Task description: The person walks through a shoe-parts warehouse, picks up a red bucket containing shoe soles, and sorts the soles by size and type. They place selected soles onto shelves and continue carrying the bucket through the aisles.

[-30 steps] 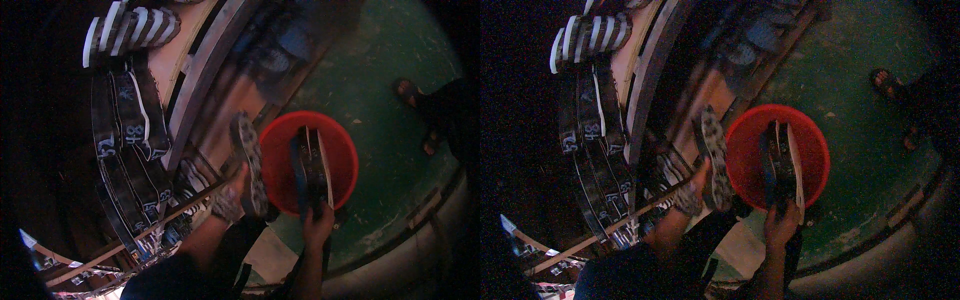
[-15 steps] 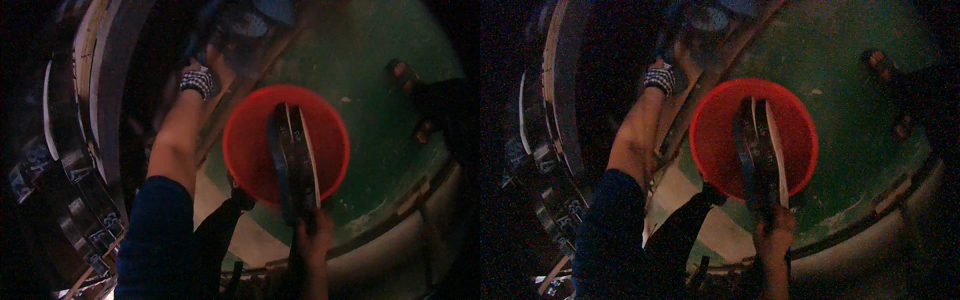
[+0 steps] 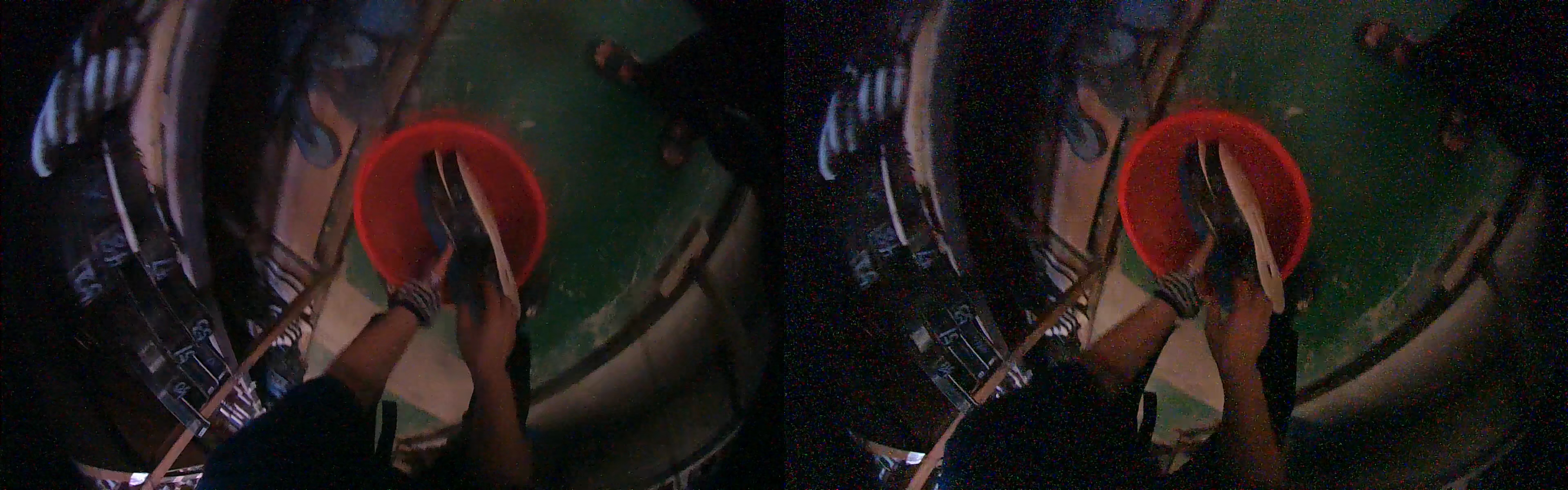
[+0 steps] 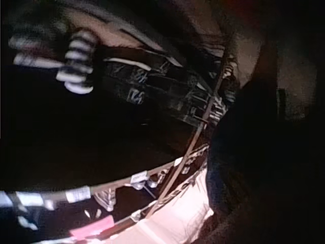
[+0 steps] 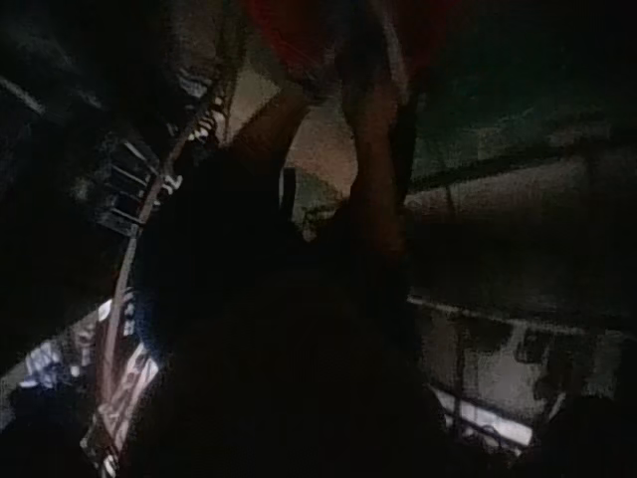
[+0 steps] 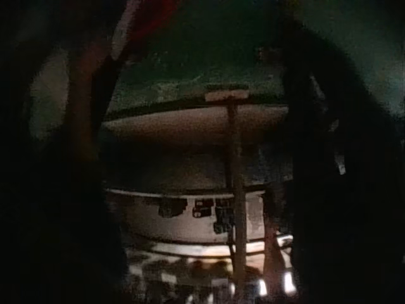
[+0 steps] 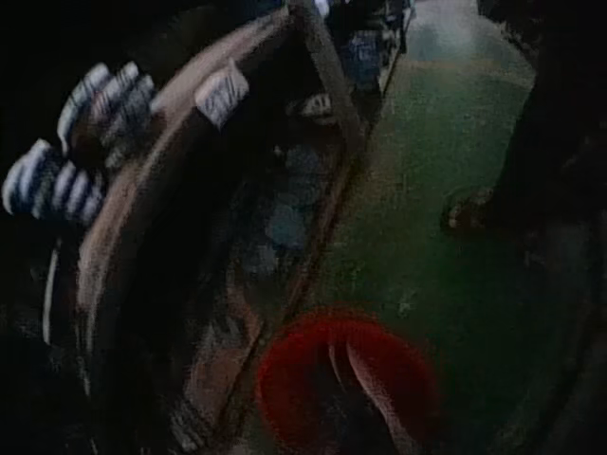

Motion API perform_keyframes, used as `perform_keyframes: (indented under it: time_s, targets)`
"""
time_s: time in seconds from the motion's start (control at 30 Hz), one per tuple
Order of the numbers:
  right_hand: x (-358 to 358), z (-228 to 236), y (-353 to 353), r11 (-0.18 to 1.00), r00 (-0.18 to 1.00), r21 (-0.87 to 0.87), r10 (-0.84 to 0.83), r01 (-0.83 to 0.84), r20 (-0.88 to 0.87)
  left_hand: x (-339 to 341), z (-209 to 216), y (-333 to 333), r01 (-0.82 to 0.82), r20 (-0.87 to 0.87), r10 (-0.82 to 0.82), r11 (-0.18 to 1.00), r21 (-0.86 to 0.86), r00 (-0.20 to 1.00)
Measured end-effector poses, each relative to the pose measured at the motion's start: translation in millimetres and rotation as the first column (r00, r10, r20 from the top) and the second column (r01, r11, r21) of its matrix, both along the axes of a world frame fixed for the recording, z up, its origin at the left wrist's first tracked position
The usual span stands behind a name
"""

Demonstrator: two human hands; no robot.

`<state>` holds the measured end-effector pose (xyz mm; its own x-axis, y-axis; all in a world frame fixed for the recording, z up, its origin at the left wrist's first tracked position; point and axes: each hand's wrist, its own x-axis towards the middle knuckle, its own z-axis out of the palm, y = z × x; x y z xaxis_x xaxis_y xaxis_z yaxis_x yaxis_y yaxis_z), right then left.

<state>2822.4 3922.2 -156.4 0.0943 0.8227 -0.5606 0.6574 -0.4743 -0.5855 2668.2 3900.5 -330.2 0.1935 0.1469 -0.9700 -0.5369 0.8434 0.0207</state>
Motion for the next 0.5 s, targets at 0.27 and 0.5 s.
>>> perform_keyframes:
  time_s: [0.27,0.5]
  targets:
    - [24.7,-5.3,19.9,0.988,0.992,0.100,-0.119,0.114,0.041,5.4,30.4,12.1,0.200,-0.073,-0.213,0.967,-0.155,0.974]
    - [4.2,-15.2,21.4,0.970,0.979,0.207,-0.155,0.125,0.134,-43.5,112.8,-5.8,0.305,-0.180,-0.281,0.945,0.120,0.943]
